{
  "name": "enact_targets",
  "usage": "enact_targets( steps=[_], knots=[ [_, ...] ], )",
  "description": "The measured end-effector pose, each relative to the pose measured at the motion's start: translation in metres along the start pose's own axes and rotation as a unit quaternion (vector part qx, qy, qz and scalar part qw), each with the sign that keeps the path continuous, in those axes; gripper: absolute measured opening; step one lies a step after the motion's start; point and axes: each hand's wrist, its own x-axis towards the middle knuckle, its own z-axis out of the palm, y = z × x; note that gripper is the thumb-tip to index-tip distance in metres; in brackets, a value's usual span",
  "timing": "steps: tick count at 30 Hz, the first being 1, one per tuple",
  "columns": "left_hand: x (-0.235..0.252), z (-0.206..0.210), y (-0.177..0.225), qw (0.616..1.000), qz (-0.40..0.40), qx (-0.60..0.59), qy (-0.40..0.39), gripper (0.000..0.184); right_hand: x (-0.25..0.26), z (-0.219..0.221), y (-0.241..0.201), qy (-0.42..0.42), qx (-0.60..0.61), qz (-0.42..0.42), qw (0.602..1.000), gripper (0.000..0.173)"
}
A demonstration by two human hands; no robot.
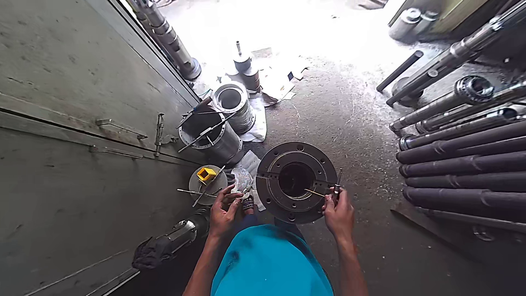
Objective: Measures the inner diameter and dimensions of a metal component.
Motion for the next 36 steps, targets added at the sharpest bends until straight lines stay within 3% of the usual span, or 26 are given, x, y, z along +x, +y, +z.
enact_targets(
  steps=[2, 5, 7, 11, 13, 18, 23, 30, 33, 36],
  knots=[
    [0.005, -0.011, -0.002, 1.000, -0.006, 0.002, -0.016, 0.052, -0.004, 0.003, -0.007, 0.019, -0.010, 0.015, 1.000, 0.036],
    [0.009, -0.036, -0.009, 0.999, -0.006, 0.005, -0.032, 0.052, -0.011, 0.007, -0.015, 0.025, 0.088, 0.018, 0.996, 0.033],
    [0.012, -0.053, -0.017, 0.999, -0.008, 0.006, -0.034, 0.051, -0.011, 0.012, -0.014, 0.057, 0.001, 0.037, 0.998, 0.038],
    [0.013, -0.085, -0.026, 0.999, -0.030, -0.007, -0.041, 0.051, -0.020, 0.019, -0.026, 0.103, 0.040, 0.041, 0.993, 0.031],
    [0.013, -0.094, -0.035, 0.998, -0.037, -0.015, -0.052, 0.049, -0.026, 0.019, -0.026, 0.142, -0.059, 0.048, 0.987, 0.041],
    [-0.005, -0.129, -0.042, 0.993, -0.104, -0.015, -0.045, 0.035, -0.040, 0.069, -0.075, 0.095, 0.056, -0.099, 0.989, 0.040],
    [-0.032, -0.157, -0.052, 0.987, -0.156, -0.023, -0.021, 0.029, -0.041, 0.189, -0.128, -0.136, -0.039, -0.235, 0.962, 0.040],
    [-0.081, -0.179, -0.050, 0.980, -0.151, -0.083, 0.095, 0.030, 0.000, 0.428, -0.129, -0.286, -0.217, -0.355, 0.863, 0.034],
    [-0.102, -0.184, -0.055, 0.970, -0.145, -0.107, 0.164, 0.032, 0.011, 0.486, -0.113, -0.322, -0.336, -0.370, 0.804, 0.035],
    [-0.125, -0.189, -0.066, 0.955, -0.169, -0.102, 0.222, 0.031, 0.013, 0.516, -0.088, -0.357, -0.418, -0.384, 0.742, 0.039]
  ],
)
